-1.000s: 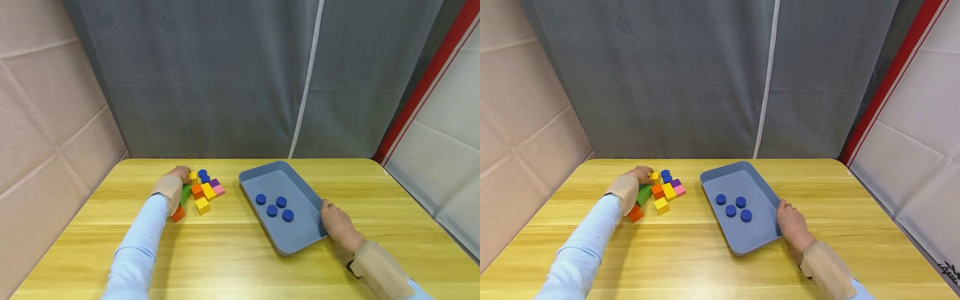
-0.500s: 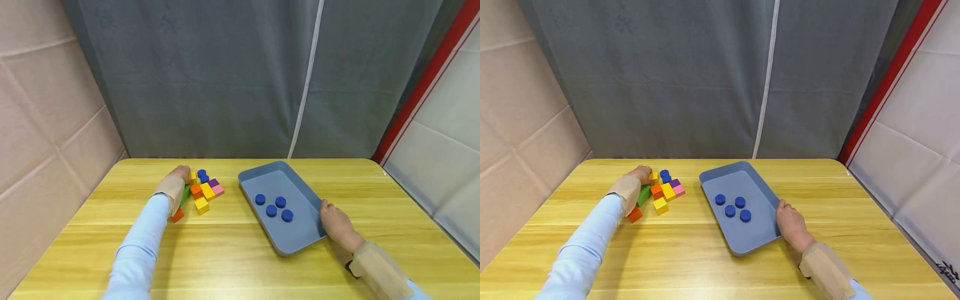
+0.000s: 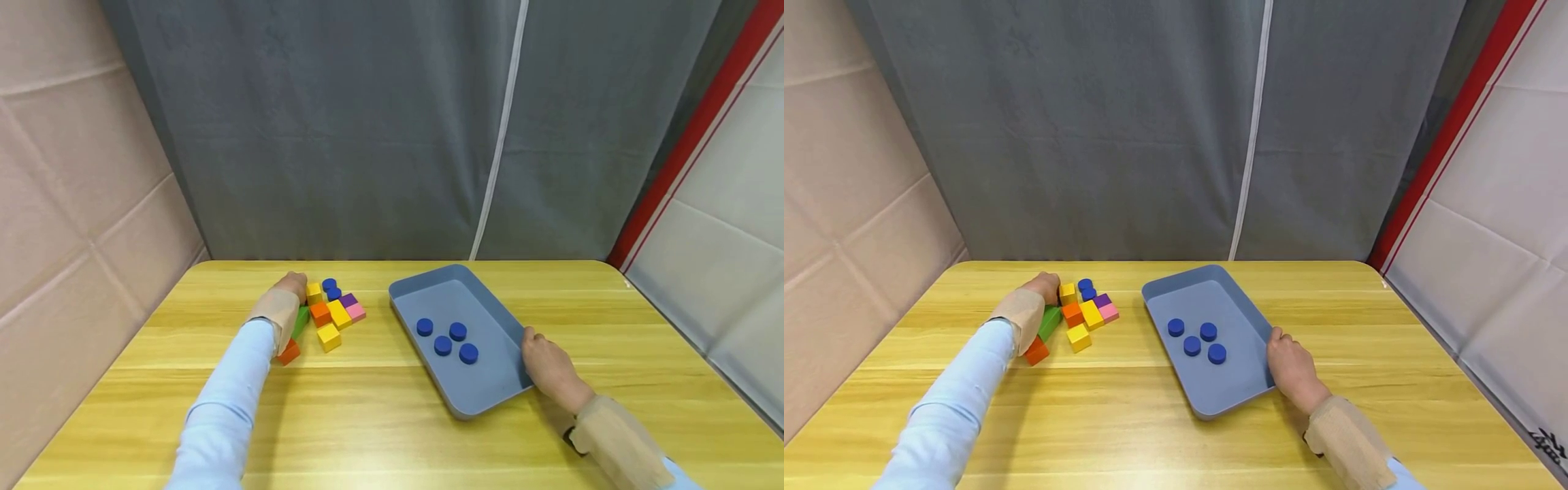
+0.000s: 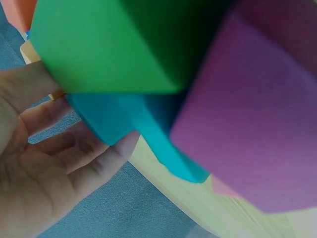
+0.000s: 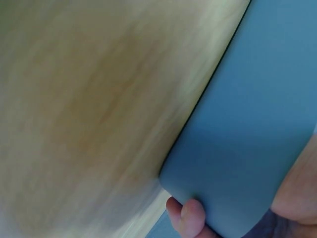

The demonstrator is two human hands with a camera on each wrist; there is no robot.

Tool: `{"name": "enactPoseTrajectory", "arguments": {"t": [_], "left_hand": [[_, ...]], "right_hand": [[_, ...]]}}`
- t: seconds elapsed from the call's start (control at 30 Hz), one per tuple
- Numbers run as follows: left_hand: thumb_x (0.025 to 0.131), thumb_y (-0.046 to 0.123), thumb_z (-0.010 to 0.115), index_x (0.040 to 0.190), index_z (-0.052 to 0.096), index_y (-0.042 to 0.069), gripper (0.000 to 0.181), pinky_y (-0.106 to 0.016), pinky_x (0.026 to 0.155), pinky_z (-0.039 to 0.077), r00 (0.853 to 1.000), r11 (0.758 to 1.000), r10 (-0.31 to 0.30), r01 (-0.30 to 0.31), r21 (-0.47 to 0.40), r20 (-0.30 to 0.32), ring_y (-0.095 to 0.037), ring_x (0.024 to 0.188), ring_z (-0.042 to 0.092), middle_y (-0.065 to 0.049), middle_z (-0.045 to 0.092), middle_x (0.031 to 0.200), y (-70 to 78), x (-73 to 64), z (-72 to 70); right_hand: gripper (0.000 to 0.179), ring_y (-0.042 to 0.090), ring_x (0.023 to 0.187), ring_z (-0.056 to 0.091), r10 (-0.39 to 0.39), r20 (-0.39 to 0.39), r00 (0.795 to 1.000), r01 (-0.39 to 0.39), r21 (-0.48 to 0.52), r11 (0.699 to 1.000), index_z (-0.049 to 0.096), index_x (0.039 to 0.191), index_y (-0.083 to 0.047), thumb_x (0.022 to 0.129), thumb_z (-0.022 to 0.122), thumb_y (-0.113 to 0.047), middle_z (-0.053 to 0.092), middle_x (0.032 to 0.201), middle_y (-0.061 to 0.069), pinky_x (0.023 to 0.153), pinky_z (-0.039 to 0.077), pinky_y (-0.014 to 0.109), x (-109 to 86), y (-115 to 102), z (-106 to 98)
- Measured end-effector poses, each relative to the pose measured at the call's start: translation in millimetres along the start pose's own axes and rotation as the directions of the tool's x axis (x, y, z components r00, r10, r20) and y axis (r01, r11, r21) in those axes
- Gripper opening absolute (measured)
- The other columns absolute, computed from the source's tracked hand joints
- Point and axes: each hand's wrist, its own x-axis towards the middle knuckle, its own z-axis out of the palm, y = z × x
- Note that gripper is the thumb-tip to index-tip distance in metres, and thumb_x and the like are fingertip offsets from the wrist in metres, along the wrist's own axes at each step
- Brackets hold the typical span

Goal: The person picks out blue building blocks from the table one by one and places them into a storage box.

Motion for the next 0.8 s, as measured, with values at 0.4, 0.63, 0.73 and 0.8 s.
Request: {"name": "enactPoseTrajectory", "arguments": {"t": [0.4, 0.63, 0.73, 0.8], "left_hand": [[0.074, 0.002, 0.059, 0.098, 0.057, -0.008, 0.026, -0.034, 0.069, 0.044, 0.996, 0.983, -0.025, 0.009, 0.184, 0.089, -0.027, 0.082, 0.051, -0.022, 0.056, 0.096, -22.4, 62.0, 3.1], [0.076, 0.005, 0.061, 0.091, 0.058, -0.007, 0.02, -0.032, 0.067, 0.044, 0.996, 0.989, 0.029, -0.041, 0.141, 0.084, -0.025, 0.076, 0.049, -0.017, 0.056, 0.086, -26.1, 60.5, -0.2], [0.076, 0.007, 0.062, 0.091, 0.057, -0.007, 0.021, -0.034, 0.069, 0.045, 0.995, 0.991, 0.054, -0.063, 0.114, 0.082, -0.025, 0.079, 0.049, -0.018, 0.055, 0.088, -28.1, 56.3, -1.6], [0.076, 0.008, 0.064, 0.091, 0.056, -0.006, 0.022, -0.035, 0.07, 0.045, 0.995, 0.994, 0.06, -0.068, 0.091, 0.083, -0.026, 0.08, 0.049, -0.018, 0.054, 0.089, -29.1, 54.2, -2.7]], "right_hand": [[0.028, 0.027, 0.048, 0.054, 0.002, 0.017, 1.0, -0.002, 0.0, 1.0, 0.042, 0.084, 0.016, 0.067, 0.063, 0.009, 0.048, 0.061, 0.019, 0.038, 0.044, 0.033, 1.4, 0.1, -1.0], [0.026, 0.028, 0.048, 0.054, 0.018, 0.021, 1.0, -0.018, 0.018, 1.0, 0.041, 0.083, 0.016, 0.068, 0.062, 0.01, 0.048, 0.061, 0.019, 0.038, 0.043, 0.033, 2.3, -0.7, -1.5], [0.027, 0.028, 0.048, 0.054, 0.016, 0.03, 0.999, -0.017, 0.02, 1.0, 0.041, 0.083, 0.016, 0.068, 0.063, 0.01, 0.048, 0.062, 0.019, 0.038, 0.043, 0.033, 2.2, -1.4, -1.4], [0.026, 0.028, 0.048, 0.054, 0.014, 0.032, 0.999, -0.014, 0.021, 1.0, 0.041, 0.083, 0.015, 0.068, 0.062, 0.01, 0.047, 0.061, 0.019, 0.038, 0.043, 0.033, 2.2, -1.5, -1.3]]}}
